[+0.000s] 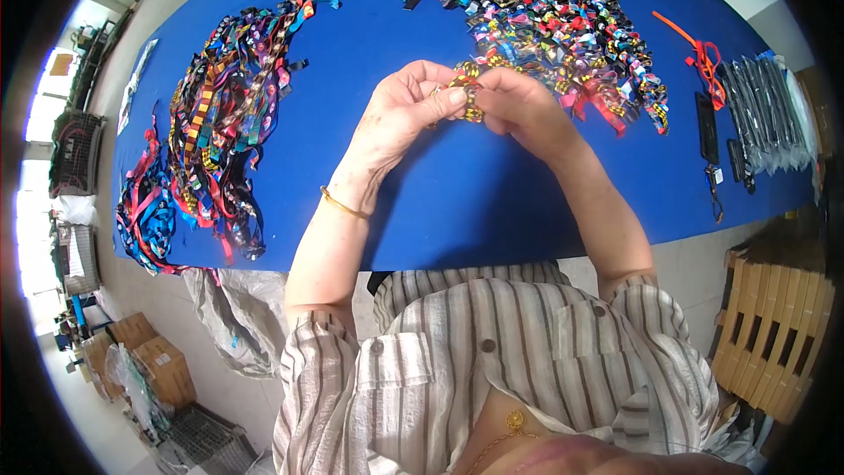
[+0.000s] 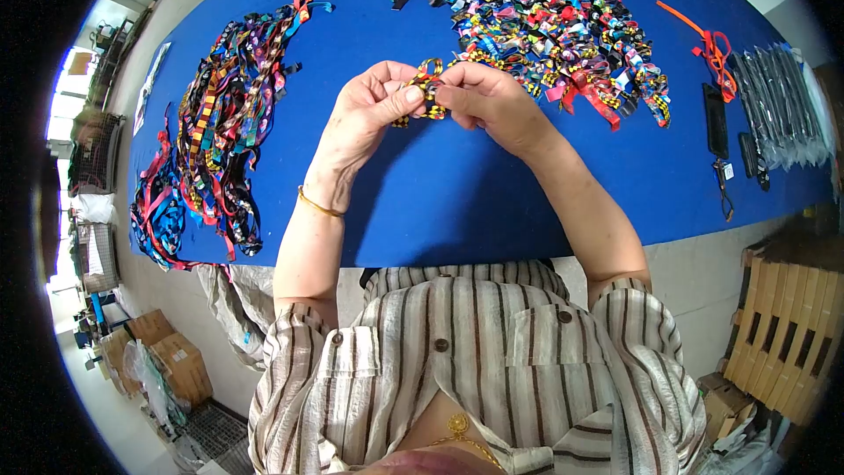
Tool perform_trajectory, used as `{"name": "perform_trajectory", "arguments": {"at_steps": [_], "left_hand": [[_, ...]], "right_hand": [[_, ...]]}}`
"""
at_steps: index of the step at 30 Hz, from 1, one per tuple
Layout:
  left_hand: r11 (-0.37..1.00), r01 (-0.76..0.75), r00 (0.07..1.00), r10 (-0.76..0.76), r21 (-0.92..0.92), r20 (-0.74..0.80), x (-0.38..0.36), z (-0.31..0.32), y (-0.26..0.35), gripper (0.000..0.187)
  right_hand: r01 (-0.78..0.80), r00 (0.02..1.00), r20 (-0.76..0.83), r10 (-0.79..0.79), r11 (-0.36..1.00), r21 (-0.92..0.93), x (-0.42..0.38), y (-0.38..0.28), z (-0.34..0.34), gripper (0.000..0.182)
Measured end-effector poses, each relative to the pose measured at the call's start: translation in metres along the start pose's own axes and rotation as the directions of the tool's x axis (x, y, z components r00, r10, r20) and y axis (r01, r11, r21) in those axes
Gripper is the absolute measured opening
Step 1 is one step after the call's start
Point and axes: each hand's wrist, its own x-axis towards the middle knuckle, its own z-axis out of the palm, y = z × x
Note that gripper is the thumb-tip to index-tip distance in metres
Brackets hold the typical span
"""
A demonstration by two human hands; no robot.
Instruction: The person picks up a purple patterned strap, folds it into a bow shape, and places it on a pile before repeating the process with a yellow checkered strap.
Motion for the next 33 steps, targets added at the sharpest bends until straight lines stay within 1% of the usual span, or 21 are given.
{"name": "perform_trajectory", "arguments": {"at_steps": [1,4,7,10,11,14,15,18,19,22,23,25,26,28,32,33], "left_hand": [[1.0,-0.002,1.0,0.002,-0.005,-0.01,0.001,-0.001,-0.001,0.032],[0.995,-0.061,0.998,0.06,-0.076,-0.018,0.004,-0.008,-0.009,0.025],[0.978,-0.14,0.99,0.14,-0.154,-0.009,0.009,-0.015,-0.015,0.026],[0.974,-0.196,0.978,0.185,-0.112,-0.097,0.01,-0.009,-0.01,0.028],[0.981,-0.172,0.98,0.161,-0.092,-0.114,0.011,-0.011,-0.007,0.034],[0.977,-0.139,0.985,0.12,-0.159,-0.123,0.013,-0.01,0.001,0.04],[0.974,-0.127,0.986,0.103,-0.189,-0.129,0.014,-0.01,0.002,0.045],[0.958,-0.061,0.997,0.047,-0.281,-0.057,0.015,-0.016,0.007,0.043],[0.958,-0.035,0.998,0.019,-0.286,-0.058,0.015,-0.017,0.009,0.035],[0.924,0.038,0.999,-0.028,-0.381,0.031,0.019,-0.027,0.01,0.03],[0.914,0.038,0.999,-0.026,-0.404,0.033,0.022,-0.03,0.008,0.028],[0.912,0.053,0.998,-0.055,-0.407,0.007,0.023,-0.032,0.007,0.029],[0.91,0.06,0.998,-0.069,-0.409,-0.006,0.023,-0.033,0.008,0.029],[0.938,0.071,0.997,-0.078,-0.338,-0.006,0.024,-0.033,0.004,0.025],[0.987,0.06,0.995,-0.07,-0.149,-0.068,0.027,-0.03,-0.009,0.017],[0.991,0.035,0.994,-0.048,-0.13,-0.099,0.025,-0.026,-0.011,0.015]], "right_hand": [[0.003,1.0,-0.007,-0.002,0.999,0.039,0.0,0.001,0.0,0.015],[0.05,0.997,-0.06,-0.042,0.99,0.132,0.002,0.007,0.001,0.015],[0.087,0.996,-0.043,-0.08,0.974,0.21,0.005,0.007,0.004,0.014],[0.04,0.996,-0.085,-0.019,0.964,0.261,0.012,0.006,0.009,0.014],[0.045,0.996,-0.086,-0.022,0.959,0.281,0.012,0.005,0.011,0.013],[0.035,0.995,-0.097,0.0,0.934,0.355,0.019,0.008,0.014,0.013],[0.043,0.996,-0.092,-0.01,0.929,0.369,0.022,0.009,0.014,0.013],[0.04,0.988,-0.152,0.025,0.912,0.407,0.029,0.009,0.016,0.012],[0.024,0.989,-0.145,0.043,0.901,0.432,0.031,0.007,0.015,0.012],[-0.032,0.981,-0.15,0.121,0.87,0.493,0.037,0.004,0.012,0.015],[-0.039,0.982,-0.142,0.128,0.86,0.509,0.039,0.005,0.011,0.016],[-0.054,0.982,-0.125,0.143,0.84,0.54,0.042,0.007,0.01,0.019],[-0.057,0.979,-0.138,0.15,0.852,0.52,0.041,0.006,0.011,0.018],[-0.063,0.973,-0.164,0.159,0.876,0.479,0.039,0.0,0.017,0.017],[-0.012,0.997,-0.069,0.036,0.945,0.326,0.034,0.004,0.013,0.016],[-0.005,0.999,-0.043,0.017,0.962,0.273,0.032,0.004,0.012,0.016]]}}
